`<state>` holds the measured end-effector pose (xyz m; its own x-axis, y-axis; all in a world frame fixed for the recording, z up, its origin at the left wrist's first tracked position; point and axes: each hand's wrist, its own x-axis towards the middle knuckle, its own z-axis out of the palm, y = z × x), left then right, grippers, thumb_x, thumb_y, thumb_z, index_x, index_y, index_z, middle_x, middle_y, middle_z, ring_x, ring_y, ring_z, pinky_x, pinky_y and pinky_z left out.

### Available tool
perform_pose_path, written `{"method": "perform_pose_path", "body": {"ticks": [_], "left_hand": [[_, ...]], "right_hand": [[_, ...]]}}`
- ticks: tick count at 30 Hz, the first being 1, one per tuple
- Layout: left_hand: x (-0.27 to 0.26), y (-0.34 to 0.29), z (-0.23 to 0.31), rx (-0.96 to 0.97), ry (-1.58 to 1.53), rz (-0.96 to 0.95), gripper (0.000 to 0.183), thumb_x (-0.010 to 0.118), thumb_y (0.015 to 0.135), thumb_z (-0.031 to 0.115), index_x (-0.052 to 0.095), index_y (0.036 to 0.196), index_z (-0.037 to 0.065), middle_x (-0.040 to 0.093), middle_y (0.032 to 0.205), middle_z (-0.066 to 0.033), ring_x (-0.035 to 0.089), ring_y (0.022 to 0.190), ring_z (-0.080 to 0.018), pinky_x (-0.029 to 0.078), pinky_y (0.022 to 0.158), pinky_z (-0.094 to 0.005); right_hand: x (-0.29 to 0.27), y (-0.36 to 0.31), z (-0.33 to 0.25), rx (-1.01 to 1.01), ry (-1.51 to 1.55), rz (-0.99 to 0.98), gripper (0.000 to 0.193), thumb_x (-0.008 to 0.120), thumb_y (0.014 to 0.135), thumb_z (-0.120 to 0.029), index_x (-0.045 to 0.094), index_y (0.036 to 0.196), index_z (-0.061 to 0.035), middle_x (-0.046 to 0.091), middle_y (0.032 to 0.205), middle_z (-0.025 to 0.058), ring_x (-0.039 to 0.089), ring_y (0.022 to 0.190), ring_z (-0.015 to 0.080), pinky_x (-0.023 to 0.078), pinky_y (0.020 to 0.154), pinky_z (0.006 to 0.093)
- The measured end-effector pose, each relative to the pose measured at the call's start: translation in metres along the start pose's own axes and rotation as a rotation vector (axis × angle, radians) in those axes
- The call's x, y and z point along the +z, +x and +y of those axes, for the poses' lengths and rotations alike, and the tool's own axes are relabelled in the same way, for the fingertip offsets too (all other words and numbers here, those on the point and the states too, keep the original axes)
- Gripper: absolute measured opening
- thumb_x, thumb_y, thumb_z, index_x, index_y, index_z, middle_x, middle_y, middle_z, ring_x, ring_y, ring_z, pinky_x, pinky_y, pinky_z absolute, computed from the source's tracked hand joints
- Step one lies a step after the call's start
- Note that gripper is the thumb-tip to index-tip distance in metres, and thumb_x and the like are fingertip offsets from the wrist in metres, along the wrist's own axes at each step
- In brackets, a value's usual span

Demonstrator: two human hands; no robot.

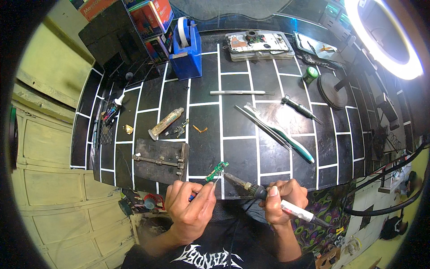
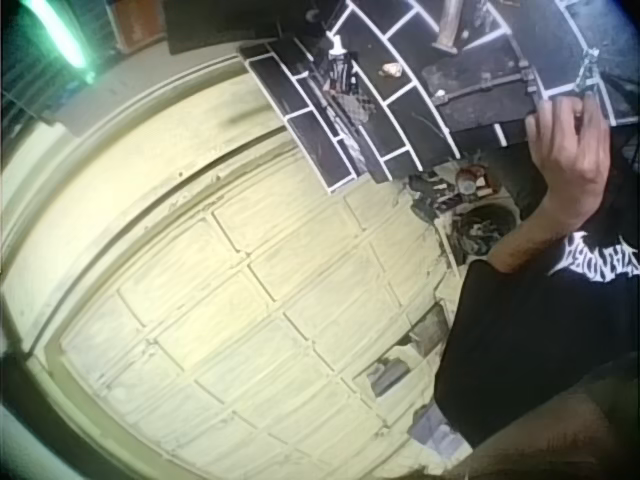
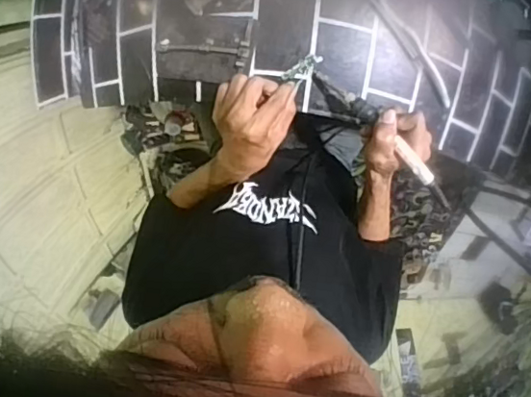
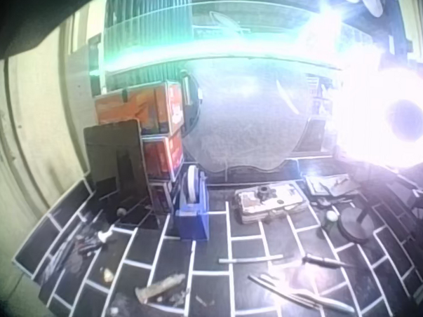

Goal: The person uses a soldering iron and tweezers to apply solder to a small green circuit board held in a vise. They repeatedly heat and feed solder onto specific points, then inspect the board and adjust components with tweezers.

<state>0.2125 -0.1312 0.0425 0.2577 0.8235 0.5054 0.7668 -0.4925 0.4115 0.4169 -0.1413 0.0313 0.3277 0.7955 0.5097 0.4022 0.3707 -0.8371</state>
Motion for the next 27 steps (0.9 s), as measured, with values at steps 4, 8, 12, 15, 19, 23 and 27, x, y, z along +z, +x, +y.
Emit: {"method": "perform_pose_path", "body": {"ticks": [4, 8, 12, 15, 19, 23, 27], "left_hand": [[0.0, 0.0, 0.002, -0.001, 0.003, -0.005, 0.029, 0.082, 0.071, 0.007, 0.075, 0.099, 0.009, 0.055, 0.078, 0.0031, 0.052, 0.07, -0.0159, 0.034, 0.064, -0.0345], [0.001, 0.0, 0.003, -0.004, -0.005, 0.005, 0.029, 0.082, 0.071, 0.007, 0.075, 0.099, 0.009, 0.055, 0.078, 0.0029, 0.051, 0.07, -0.0162, 0.035, 0.064, -0.0346], [-0.003, 0.0, 0.003, -0.025, -0.046, 0.06, 0.03, 0.082, 0.071, 0.004, 0.075, 0.099, 0.009, 0.055, 0.078, 0.0027, 0.051, 0.068, -0.0172, 0.037, 0.062, -0.0344], [-0.016, 0.002, 0.002, -0.044, -0.05, 0.113, 0.03, 0.082, 0.07, 0.001, 0.076, 0.098, 0.008, 0.056, 0.078, 0.0018, 0.05, 0.066, -0.0182, 0.038, 0.059, -0.0341], [-0.042, 0.003, -0.003, -0.146, -0.008, 0.111, 0.029, 0.082, 0.07, 0.001, 0.077, 0.097, 0.007, 0.057, 0.078, -0.0006, 0.051, 0.067, -0.0195, 0.039, 0.058, -0.0339], [-0.062, 0.0, -0.018, -0.251, 0.075, 0.169, 0.023, 0.082, 0.074, 0.0, 0.078, 0.096, 0.005, 0.056, 0.078, -0.0031, 0.051, 0.067, -0.0219, 0.041, 0.058, -0.035], [-0.074, 0.001, -0.04, -0.399, 0.139, 0.274, 0.018, 0.08, 0.077, -0.002, 0.078, 0.093, 0.004, 0.056, 0.078, -0.0044, 0.051, 0.067, -0.019, 0.039, 0.055, -0.0324]], "right_hand": [[-0.002, -0.001, -0.004, 0.082, -0.025, 0.015, 0.03, 0.061, 0.09, -0.015, 0.042, 0.068, -0.0054, 0.055, 0.051, 0.0073, 0.056, 0.044, 0.0123, 0.05, 0.049, 0.028], [-0.003, -0.005, -0.01, 0.236, -0.037, 0.058, 0.034, 0.064, 0.086, -0.027, 0.046, 0.067, -0.0044, 0.059, 0.061, 0.0105, 0.058, 0.054, 0.0154, 0.051, 0.056, 0.0294], [-0.005, -0.006, -0.009, 0.229, -0.053, 0.069, 0.035, 0.064, 0.087, -0.028, 0.046, 0.067, -0.0045, 0.059, 0.061, 0.0104, 0.058, 0.054, 0.0151, 0.05, 0.055, 0.0289], [-0.007, -0.005, -0.011, 0.232, -0.029, 0.042, 0.035, 0.064, 0.087, -0.027, 0.046, 0.067, -0.0046, 0.059, 0.062, 0.0102, 0.058, 0.055, 0.0146, 0.05, 0.056, 0.029], [-0.005, -0.004, -0.008, 0.163, -0.025, 0.042, 0.032, 0.063, 0.089, -0.021, 0.045, 0.067, -0.0049, 0.057, 0.056, 0.0082, 0.056, 0.05, 0.0125, 0.05, 0.053, 0.0284], [-0.002, 0.0, -0.004, 0.016, -0.001, -0.002, 0.031, 0.06, 0.093, -0.011, 0.042, 0.069, -0.0055, 0.052, 0.046, 0.005, 0.054, 0.04, 0.0097, 0.051, 0.047, 0.0267], [-0.001, -0.003, -0.005, -0.019, -0.048, 0.004, 0.032, 0.06, 0.093, -0.014, 0.042, 0.069, -0.0053, 0.052, 0.045, 0.0049, 0.054, 0.04, 0.01, 0.051, 0.048, 0.0275]]}}
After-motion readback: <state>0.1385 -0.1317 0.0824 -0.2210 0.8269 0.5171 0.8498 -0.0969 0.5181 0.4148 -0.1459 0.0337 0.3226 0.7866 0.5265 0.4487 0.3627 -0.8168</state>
